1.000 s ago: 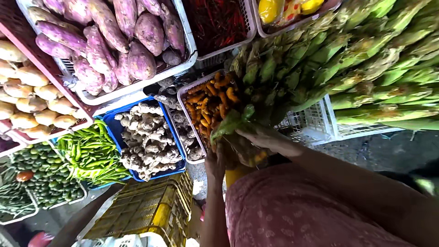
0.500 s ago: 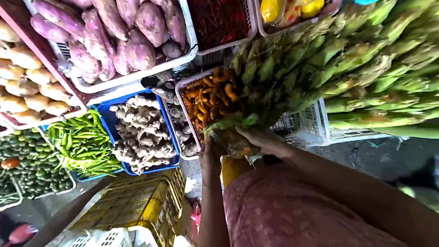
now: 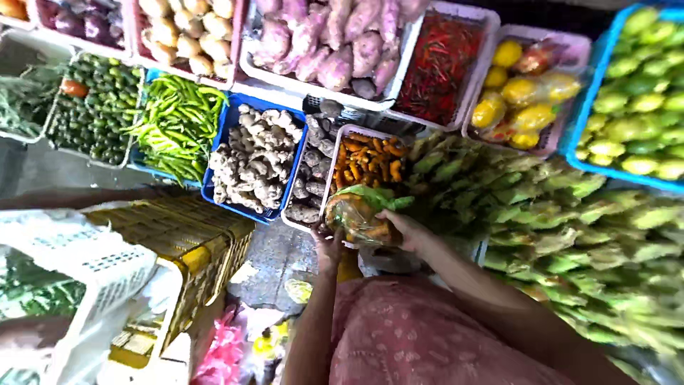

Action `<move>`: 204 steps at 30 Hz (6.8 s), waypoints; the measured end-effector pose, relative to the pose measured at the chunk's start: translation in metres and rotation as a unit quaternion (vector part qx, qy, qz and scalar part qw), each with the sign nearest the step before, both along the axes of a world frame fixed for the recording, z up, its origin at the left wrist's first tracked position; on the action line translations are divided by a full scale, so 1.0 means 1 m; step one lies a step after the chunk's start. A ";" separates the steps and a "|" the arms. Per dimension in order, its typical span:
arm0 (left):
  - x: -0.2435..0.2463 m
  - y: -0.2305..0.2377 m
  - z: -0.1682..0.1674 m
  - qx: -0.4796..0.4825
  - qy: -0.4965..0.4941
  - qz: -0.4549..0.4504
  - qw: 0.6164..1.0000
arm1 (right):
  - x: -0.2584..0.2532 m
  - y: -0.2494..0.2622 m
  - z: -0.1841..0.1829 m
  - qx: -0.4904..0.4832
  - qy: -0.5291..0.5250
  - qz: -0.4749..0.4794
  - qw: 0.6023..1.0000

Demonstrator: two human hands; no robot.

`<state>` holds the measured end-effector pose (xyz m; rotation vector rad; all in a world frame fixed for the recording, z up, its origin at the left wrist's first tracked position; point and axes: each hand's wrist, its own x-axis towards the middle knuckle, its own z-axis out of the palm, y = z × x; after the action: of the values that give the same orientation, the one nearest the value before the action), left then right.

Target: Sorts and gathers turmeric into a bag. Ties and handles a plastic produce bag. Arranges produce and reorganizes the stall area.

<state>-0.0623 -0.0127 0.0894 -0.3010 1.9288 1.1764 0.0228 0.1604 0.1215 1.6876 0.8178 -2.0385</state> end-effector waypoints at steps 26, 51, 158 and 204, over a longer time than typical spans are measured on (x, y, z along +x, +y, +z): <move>-0.031 0.039 0.033 0.106 0.154 -0.132 0.974 | -0.006 0.014 -0.019 0.223 0.034 0.123 0.966; -0.077 0.051 -0.056 0.017 0.376 -0.443 0.813 | -0.005 0.042 -0.034 0.269 0.039 0.324 0.906; -0.026 0.552 0.030 0.305 -0.100 -0.202 0.925 | 0.014 0.507 -0.021 0.609 0.015 -0.310 0.730; -0.088 0.728 0.112 0.123 0.499 -0.337 0.789 | 0.144 0.384 -0.101 0.668 -0.220 0.182 0.687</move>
<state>-0.1501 0.7149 0.2012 1.3146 2.3322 1.1222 0.1671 0.5443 0.0208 2.1199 2.4824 -0.4543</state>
